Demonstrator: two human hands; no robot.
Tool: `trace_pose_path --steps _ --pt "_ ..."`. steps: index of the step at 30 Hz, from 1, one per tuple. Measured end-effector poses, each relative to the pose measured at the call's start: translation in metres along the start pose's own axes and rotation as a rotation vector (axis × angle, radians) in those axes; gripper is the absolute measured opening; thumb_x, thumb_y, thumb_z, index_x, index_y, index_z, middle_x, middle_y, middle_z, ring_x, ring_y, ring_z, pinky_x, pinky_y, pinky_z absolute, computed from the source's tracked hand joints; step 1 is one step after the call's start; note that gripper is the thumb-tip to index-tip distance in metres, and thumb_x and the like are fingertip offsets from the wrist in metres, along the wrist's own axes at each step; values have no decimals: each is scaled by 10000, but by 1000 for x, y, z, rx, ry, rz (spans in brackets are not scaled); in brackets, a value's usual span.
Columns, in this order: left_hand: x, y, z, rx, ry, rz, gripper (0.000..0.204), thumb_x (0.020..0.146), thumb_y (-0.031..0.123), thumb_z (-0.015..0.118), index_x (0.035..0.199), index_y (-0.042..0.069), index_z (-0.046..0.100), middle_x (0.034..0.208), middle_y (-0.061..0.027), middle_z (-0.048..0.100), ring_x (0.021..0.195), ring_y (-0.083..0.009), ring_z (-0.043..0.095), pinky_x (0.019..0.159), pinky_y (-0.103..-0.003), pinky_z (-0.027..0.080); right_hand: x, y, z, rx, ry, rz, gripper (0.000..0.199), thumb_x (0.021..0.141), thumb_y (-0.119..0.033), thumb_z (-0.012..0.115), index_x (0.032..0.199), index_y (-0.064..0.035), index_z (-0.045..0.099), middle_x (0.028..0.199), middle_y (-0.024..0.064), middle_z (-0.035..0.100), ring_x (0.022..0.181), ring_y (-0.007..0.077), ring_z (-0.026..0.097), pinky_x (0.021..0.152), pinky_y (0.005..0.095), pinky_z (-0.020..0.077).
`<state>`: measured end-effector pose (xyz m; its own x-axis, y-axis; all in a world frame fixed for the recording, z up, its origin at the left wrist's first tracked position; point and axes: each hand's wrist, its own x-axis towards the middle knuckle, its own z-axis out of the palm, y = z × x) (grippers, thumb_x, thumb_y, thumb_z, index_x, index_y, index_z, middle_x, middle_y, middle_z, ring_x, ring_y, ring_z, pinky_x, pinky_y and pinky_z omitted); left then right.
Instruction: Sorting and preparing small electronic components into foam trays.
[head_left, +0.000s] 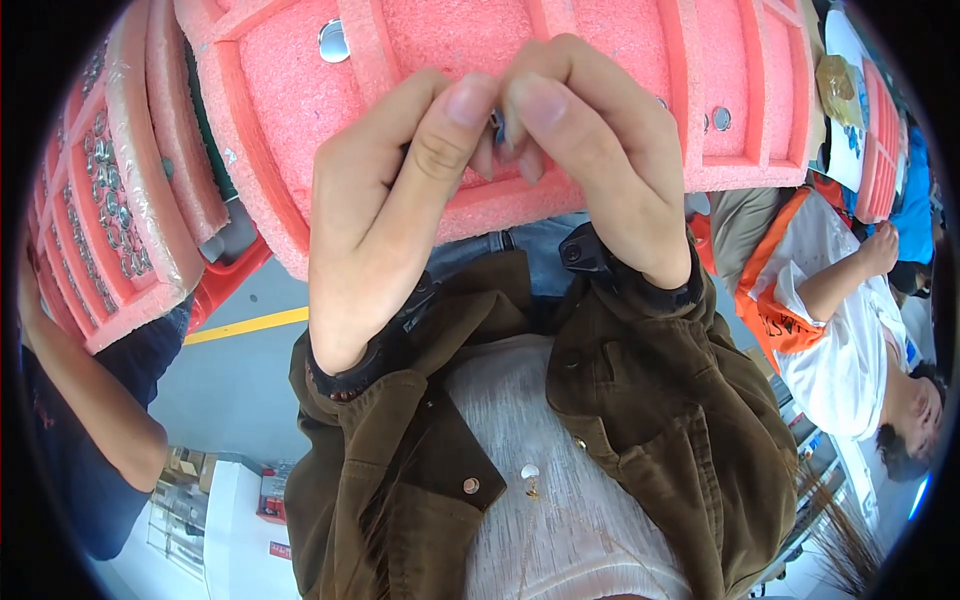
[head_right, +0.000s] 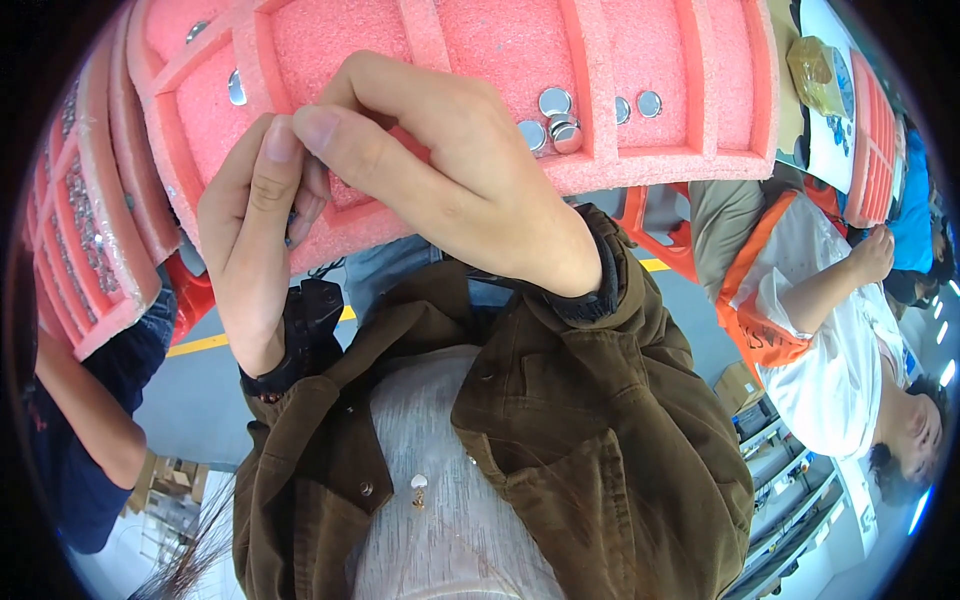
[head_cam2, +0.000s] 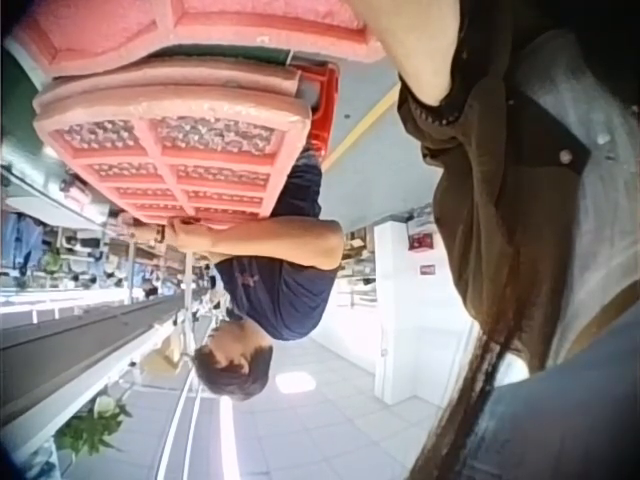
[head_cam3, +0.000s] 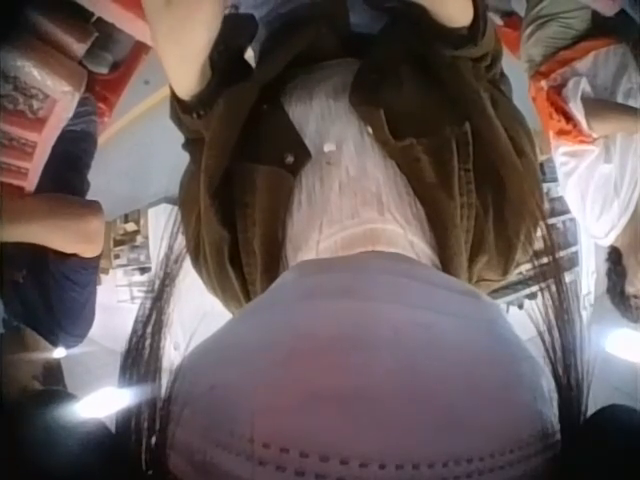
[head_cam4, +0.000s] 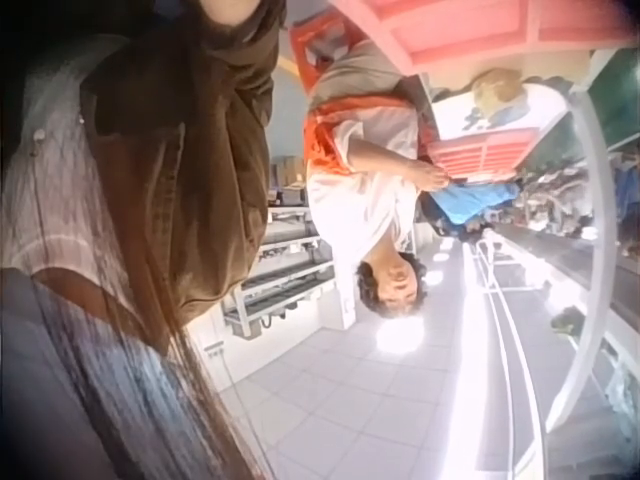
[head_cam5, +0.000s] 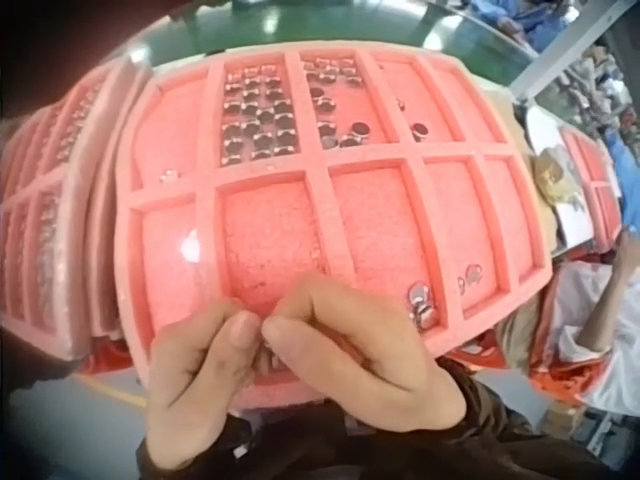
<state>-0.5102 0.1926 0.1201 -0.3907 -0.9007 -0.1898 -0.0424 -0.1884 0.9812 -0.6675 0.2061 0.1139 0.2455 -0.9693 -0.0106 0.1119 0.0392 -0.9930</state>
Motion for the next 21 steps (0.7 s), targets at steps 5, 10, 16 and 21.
trace_pose_path --steps 5,10,16,21 --pt "-2 2 -1 -34 13 -10 318 992 239 465 842 -27 551 703 -21 527 685 -78 467 632 -222 396 0 1 -1 -35 -47 69 122 940 -93 501 883 8 541 836 55 555 751 98 525 637 229 403" --pt "-2 2 0 -82 40 -22 321 988 250 474 818 -11 549 683 -5 491 661 -70 438 605 -217 371 2 10 -4 -88 -94 -25 124 934 -86 509 878 21 539 833 67 555 768 113 537 653 239 406" --pt "-2 -2 -6 -131 6 1 330 981 279 490 788 16 547 663 18 461 632 -46 384 558 -208 312 1 6 -8 -150 -91 -76 142 934 -95 493 872 24 538 811 59 534 734 112 506 652 245 396" --pt "-1 -2 -1 -100 41 -28 331 977 280 499 774 23 543 658 30 451 621 -39 367 544 -204 292 2 5 -9 -38 -55 -150 155 939 -104 461 856 0 540 791 49 514 690 103 464 637 255 385"
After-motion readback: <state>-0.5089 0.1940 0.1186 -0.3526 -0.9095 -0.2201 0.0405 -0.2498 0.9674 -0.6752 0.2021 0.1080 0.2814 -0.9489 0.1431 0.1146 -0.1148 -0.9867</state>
